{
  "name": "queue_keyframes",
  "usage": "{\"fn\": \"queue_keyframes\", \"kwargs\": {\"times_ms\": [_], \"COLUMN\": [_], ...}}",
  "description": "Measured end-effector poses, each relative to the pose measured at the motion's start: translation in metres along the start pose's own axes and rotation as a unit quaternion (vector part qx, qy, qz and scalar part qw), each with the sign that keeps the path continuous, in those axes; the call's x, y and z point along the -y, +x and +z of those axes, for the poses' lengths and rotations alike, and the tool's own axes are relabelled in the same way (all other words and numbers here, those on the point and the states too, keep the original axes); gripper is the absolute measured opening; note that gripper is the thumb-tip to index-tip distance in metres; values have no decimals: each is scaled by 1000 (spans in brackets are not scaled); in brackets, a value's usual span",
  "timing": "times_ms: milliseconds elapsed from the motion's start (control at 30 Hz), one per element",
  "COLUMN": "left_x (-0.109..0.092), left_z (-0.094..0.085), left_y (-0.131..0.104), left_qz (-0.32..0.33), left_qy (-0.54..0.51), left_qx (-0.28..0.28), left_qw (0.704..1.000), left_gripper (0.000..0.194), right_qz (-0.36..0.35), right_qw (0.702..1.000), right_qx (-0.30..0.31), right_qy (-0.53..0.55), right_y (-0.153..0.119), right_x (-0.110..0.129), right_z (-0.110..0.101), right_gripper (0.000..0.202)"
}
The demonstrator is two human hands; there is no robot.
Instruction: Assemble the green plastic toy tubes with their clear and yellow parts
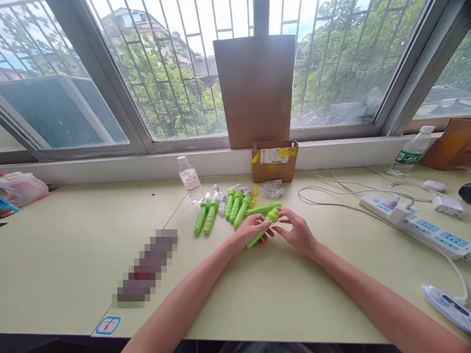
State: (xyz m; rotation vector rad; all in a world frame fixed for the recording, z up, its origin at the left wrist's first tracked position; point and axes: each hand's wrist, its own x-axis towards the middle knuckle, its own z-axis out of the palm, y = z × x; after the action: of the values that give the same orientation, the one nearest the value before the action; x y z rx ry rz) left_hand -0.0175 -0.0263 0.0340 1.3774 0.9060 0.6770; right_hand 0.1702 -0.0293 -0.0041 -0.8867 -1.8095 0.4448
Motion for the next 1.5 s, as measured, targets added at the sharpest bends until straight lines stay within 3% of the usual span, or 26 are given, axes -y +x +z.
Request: {"fn": "queue_keyframes", "kwargs": {"times_ms": [167, 433, 700, 967, 1233, 1500], "left_x": [-3, 0, 1, -1, 1, 1], "left_z": [1, 3, 5, 2, 2, 2], "left_y": [0, 2, 0, 1, 3, 2], "left_qz": [2, 2, 4, 9, 5, 4], "left_qy": [20, 56, 6, 12, 44, -10], "left_qx": [28, -12, -27, 15, -13, -12], "left_qw": [999, 998, 1000, 1000, 999, 1000], "left_gripper": [47, 43, 44, 51, 47, 46], "right_qz": [-6, -21, -18, -5, -16, -9], "right_qw": [1000, 999, 999, 1000, 1000, 1000], "right_qx": [-17, -35, -29, -16, -23, -20], "right_qy": [-4, -15, -20, -14, -13, -4], "right_y": [-1, -1, -1, 0, -1, 1], "right_x": [-3, -3, 0, 0, -2, 3], "right_z": [1, 2, 1, 1, 2, 0], "right_gripper": [7, 5, 6, 7, 6, 7]}}
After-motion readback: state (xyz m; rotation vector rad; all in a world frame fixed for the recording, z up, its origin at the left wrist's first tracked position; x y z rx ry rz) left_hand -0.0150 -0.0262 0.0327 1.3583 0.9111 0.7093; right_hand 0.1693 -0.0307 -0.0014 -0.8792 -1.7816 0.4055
